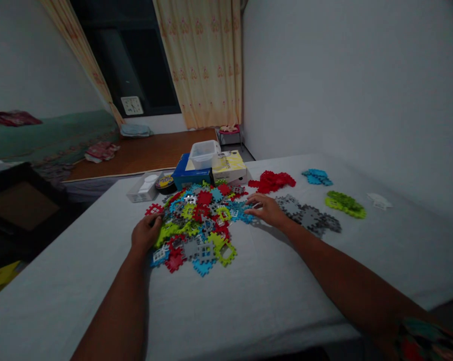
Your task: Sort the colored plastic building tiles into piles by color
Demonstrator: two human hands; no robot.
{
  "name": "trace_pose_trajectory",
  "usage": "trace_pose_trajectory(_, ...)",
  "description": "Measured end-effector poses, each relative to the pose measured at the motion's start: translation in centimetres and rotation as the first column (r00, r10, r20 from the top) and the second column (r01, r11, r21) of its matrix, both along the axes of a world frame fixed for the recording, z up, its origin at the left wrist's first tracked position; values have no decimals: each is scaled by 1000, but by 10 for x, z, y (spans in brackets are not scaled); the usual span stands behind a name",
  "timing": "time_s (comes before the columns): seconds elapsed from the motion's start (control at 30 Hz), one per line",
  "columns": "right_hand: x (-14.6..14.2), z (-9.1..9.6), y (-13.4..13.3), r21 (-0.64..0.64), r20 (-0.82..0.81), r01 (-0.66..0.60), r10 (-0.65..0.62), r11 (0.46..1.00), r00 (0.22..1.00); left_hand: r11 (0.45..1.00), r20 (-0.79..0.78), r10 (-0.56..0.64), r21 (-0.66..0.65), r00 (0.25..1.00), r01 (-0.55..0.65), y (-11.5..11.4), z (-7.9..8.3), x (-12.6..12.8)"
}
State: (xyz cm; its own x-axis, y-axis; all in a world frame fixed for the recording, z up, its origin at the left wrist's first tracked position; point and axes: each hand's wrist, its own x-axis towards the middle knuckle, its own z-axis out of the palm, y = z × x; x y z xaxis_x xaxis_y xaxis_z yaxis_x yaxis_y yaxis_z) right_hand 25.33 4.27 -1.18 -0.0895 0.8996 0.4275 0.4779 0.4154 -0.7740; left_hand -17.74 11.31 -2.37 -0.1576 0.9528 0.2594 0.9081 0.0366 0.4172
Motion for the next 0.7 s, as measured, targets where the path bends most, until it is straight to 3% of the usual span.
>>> trace_pose_trajectory(0.2, 26, 45, -4, 122, 19, 75, -78, 990, 997, 1000, 8, -8, 13, 1000, 8, 3, -3, -4)
trace_pose_trajectory(0.3, 72, 67, 8, 173, 86, 165, -182, 971, 980, 1000, 27, 0, 13, 1000, -1, 3, -3, -4)
trace_pose_trajectory(0.37, 114, 71, 20, 174, 127, 293, -317, 940, 940, 1000, 26, 18, 3, 999, -18, 3, -2, -4)
trace_pose_trajectory(0.43, 160, 66, 32, 149, 193, 476, -498, 867, 846, 1000, 22, 24, -7, 999, -23, 3, -1, -4)
trace_pose_trajectory(0.53, 223, 46, 47, 31, 343, 719, -683, 694, 645, 1000, 16, 10, -11, 1000, -10, 3, 1, -4)
trace_pose_trajectory(0.6, 255, 33, 55, 17, 416, 799, -731, 600, 541, 1000, 20, 11, -12, 1000, -11, 2, 1, -4)
trace_pose_trajectory(0.7, 286, 15, 65, 94, 442, 854, -790, 512, 425, 1000, 40, 14, -19, 999, -13, 1, 0, -5)
